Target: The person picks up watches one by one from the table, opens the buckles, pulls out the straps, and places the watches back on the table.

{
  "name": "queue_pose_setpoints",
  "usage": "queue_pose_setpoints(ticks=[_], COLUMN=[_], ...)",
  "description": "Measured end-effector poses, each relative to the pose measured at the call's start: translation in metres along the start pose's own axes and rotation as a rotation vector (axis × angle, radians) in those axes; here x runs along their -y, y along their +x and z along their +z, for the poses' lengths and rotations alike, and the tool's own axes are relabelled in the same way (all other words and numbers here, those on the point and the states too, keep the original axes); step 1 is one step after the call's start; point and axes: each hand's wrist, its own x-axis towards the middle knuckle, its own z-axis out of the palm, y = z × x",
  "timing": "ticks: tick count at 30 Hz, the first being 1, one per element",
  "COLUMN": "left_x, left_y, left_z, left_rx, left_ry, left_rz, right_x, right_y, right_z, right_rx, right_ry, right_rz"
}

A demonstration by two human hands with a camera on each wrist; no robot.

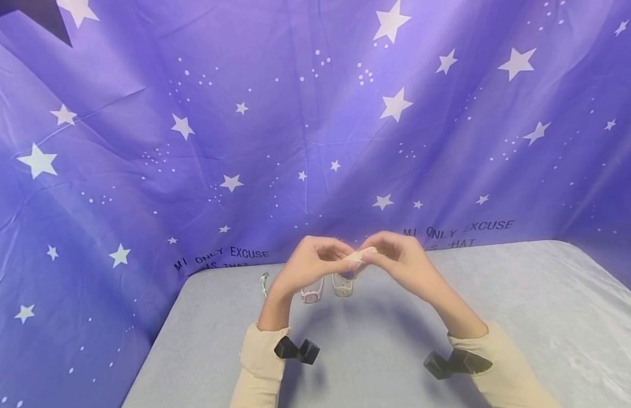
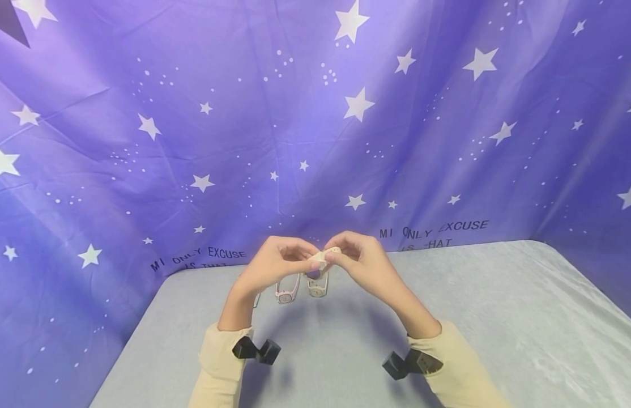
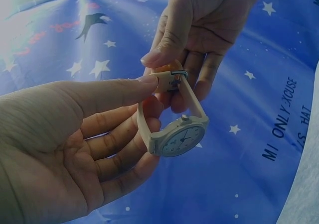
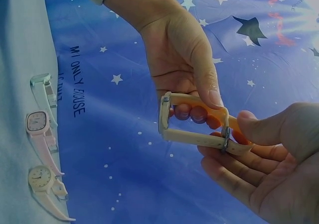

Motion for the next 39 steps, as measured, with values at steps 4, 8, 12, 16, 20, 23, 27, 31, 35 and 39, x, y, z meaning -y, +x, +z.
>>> queue_pose_setpoints(ticks=[4, 8, 12, 16, 20, 23, 27, 31, 35, 39], left_x=[0.0002, 0.0004, 0.0001, 0.0002, 0.0, -0.0007, -0.0007, -0.0001, 0.0004, 0.0002], left_y=[0.0004, 0.0008, 0.0009, 0.0011, 0.001, 0.0006, 0.0001, -0.0001, -0.0004, -0.0012], left_z=[-0.0007, -0.001, -0.0013, -0.0012, -0.0011, -0.0014, -0.0019, -0.0023, -0.0028, -0.0036], left_rx=[-0.002, -0.001, 0.008, 0.016, 0.017, 0.012, 0.001, -0.006, -0.009, -0.008], left_ry=[-0.001, -0.006, -0.024, -0.045, -0.05, -0.042, -0.023, -0.017, -0.013, -0.01], left_rz=[0.002, 0.0, -0.008, -0.012, -0.012, -0.013, -0.011, -0.019, -0.028, -0.026], right_x=[0.0001, 0.0009, 0.0016, 0.0012, 0.0009, 0.001, 0.0014, 0.0021, 0.0023, 0.0026], right_y=[0.0005, 0.0008, 0.001, 0.0011, 0.001, 0.0009, 0.0002, 0.0, 0.0007, 0.0011], right_z=[-0.0003, -0.0007, -0.001, -0.0012, -0.0017, -0.0021, -0.0028, -0.0034, -0.0042, -0.0052], right_rx=[-0.001, 0.0, -0.002, -0.007, -0.006, -0.005, -0.008, -0.021, -0.033, -0.034], right_ry=[0.01, 0.027, 0.039, 0.051, 0.074, 0.081, 0.07, 0.065, 0.072, 0.097], right_rz=[0.002, 0.02, 0.037, 0.036, 0.032, 0.032, 0.033, 0.037, 0.036, 0.027])
